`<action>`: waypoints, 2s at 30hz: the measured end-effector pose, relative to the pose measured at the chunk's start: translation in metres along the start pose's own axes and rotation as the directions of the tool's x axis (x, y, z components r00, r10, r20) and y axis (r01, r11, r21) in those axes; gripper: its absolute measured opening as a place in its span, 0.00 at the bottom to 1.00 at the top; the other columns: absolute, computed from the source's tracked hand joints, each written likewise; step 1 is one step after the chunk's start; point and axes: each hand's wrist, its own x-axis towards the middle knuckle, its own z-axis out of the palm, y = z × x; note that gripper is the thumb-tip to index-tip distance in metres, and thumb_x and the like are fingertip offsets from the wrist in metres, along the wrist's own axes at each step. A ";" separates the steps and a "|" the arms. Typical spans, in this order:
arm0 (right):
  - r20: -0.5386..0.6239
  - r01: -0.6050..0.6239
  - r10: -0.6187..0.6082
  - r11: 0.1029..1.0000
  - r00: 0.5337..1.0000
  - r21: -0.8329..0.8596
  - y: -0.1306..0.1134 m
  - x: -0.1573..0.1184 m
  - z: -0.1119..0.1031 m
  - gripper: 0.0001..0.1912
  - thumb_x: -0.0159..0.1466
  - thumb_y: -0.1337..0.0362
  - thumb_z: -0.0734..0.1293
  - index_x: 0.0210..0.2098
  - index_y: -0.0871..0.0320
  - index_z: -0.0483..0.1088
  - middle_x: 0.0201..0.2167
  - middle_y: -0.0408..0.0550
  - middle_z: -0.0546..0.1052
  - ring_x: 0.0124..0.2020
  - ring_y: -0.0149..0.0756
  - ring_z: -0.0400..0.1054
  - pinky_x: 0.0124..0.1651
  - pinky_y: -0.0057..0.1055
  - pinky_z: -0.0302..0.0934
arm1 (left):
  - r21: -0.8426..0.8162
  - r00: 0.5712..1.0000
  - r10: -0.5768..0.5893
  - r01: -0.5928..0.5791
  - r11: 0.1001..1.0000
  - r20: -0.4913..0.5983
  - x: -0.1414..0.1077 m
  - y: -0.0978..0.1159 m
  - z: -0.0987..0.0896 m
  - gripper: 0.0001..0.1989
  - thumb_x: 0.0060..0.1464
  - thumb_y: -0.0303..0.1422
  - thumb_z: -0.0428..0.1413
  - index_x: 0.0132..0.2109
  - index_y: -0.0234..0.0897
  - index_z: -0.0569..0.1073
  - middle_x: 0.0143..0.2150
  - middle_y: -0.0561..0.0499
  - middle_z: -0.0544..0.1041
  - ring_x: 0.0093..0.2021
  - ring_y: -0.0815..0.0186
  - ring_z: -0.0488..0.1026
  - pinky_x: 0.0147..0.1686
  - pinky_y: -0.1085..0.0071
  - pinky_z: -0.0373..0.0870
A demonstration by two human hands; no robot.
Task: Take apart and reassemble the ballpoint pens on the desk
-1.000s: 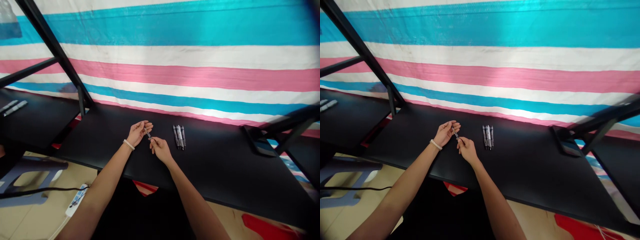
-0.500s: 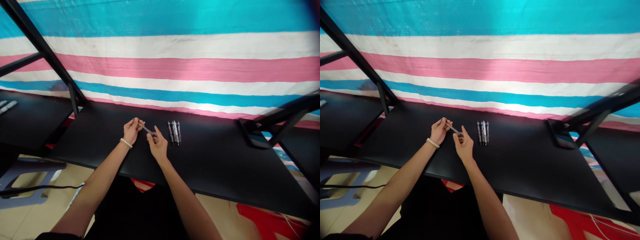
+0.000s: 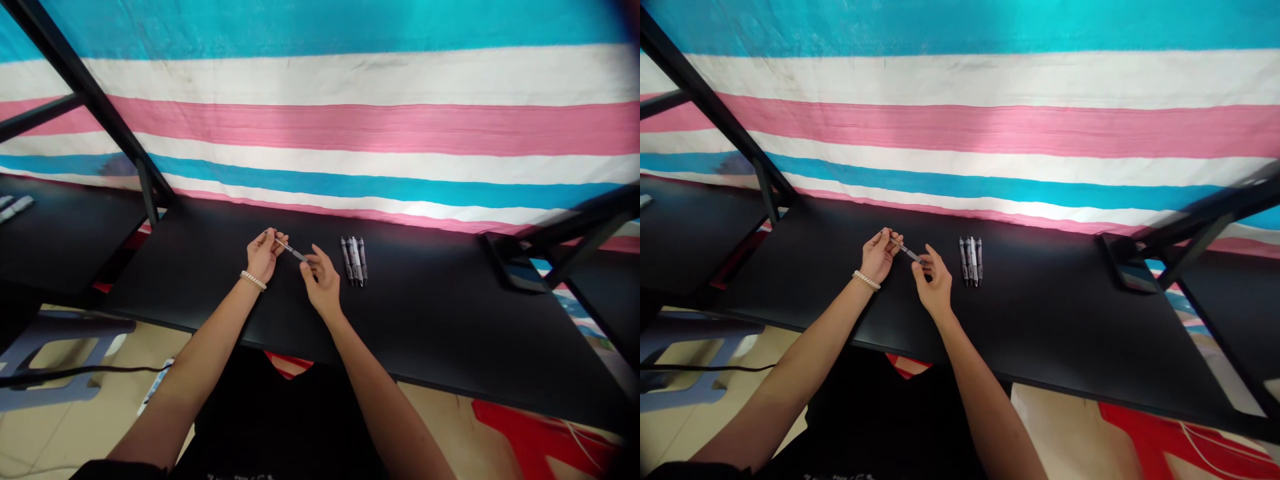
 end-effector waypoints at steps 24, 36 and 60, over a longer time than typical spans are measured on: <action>-0.107 -0.111 0.133 0.975 0.985 0.192 -0.003 -0.001 0.002 0.14 0.63 0.55 0.68 0.42 0.58 0.76 0.30 0.48 0.80 0.28 0.35 0.74 0.32 0.35 0.72 | -0.341 0.967 -0.196 0.131 0.931 -0.163 0.014 0.031 -0.008 0.09 0.66 0.28 0.51 0.39 0.32 0.75 0.31 0.51 0.79 0.34 0.75 0.79 0.39 0.84 0.75; -0.015 -0.013 0.014 0.994 1.000 0.106 -0.009 -0.007 0.002 0.14 0.66 0.55 0.66 0.44 0.56 0.77 0.33 0.49 0.80 0.28 0.35 0.75 0.35 0.36 0.74 | -0.285 0.941 -0.316 0.273 0.919 -0.118 0.007 0.025 0.002 0.13 0.66 0.31 0.50 0.34 0.32 0.75 0.30 0.51 0.79 0.31 0.77 0.78 0.30 0.87 0.73; -0.026 -0.040 0.038 0.996 0.999 -0.078 -0.006 -0.007 0.001 0.20 0.65 0.50 0.66 0.49 0.56 0.71 0.31 0.46 0.79 0.26 0.34 0.75 0.30 0.30 0.71 | 0.067 0.995 -0.040 0.034 0.997 0.090 -0.005 0.005 0.005 0.11 0.54 0.39 0.63 0.37 0.35 0.75 0.33 0.51 0.79 0.36 0.68 0.80 0.41 0.71 0.74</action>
